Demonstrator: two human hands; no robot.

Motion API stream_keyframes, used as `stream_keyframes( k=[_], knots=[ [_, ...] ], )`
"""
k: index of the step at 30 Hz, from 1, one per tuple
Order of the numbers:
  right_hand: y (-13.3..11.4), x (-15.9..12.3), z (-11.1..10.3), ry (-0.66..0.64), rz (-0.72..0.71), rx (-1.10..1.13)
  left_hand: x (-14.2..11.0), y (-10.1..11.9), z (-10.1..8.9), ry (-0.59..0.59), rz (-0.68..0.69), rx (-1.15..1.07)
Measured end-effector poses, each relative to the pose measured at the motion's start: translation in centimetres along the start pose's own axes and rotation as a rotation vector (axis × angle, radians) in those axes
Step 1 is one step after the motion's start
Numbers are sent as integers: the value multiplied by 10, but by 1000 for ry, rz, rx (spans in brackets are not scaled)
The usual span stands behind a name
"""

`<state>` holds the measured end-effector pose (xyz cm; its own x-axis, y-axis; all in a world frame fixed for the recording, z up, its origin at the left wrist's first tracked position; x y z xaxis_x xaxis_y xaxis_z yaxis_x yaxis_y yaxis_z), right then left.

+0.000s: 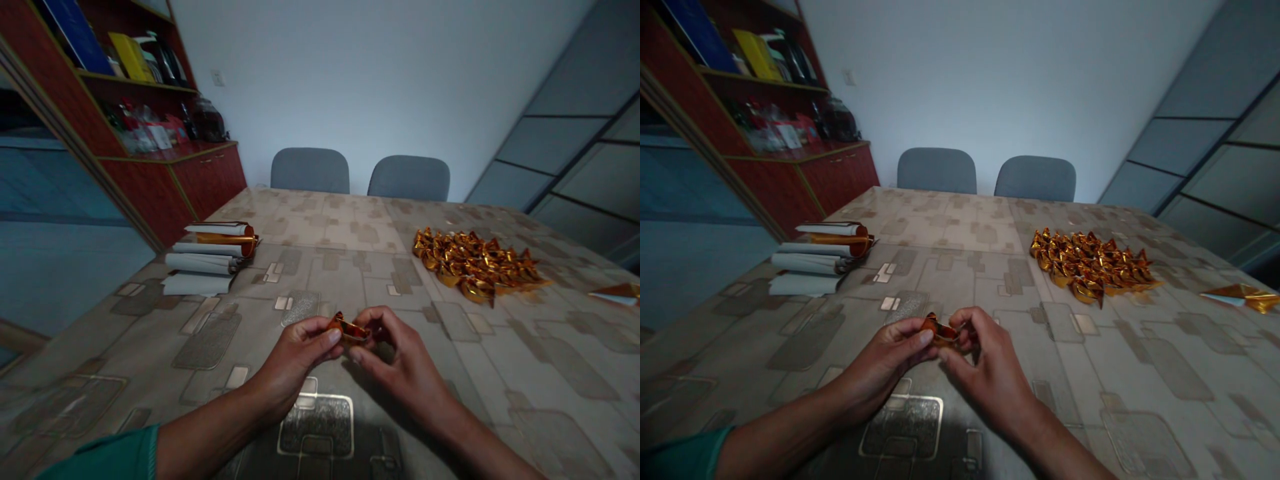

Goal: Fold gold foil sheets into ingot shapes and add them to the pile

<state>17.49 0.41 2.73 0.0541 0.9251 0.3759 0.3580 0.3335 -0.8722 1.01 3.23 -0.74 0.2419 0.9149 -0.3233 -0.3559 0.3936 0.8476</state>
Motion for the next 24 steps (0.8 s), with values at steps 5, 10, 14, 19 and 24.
stream_keyframes(
  k=[5,10,14,19,24],
  knots=[
    [2,-3,5,2,66,-18,2,2,1,-13,29,60],
    [5,-8,11,29,133,35,-1,3,5,85,4,-9],
    [8,-9,13,53,150,93,-5,0,6,91,-52,-35],
    [6,-9,13,93,97,74,-8,0,7,65,-45,-36],
    [6,-12,17,98,76,44,-7,0,8,53,-56,-57]
  ],
)
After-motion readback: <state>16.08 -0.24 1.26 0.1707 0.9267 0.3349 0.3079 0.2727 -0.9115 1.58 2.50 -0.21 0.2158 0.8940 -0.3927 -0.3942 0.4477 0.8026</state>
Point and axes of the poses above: each hand's wrist, its own x-axis towards the middle knuckle, its own z-axis out of the palm, y = z × x, the point moved 3 cm from there along x, towards the middle knuckle, and after that the axes turned 11 degrees about y, right-handed, at the moved point
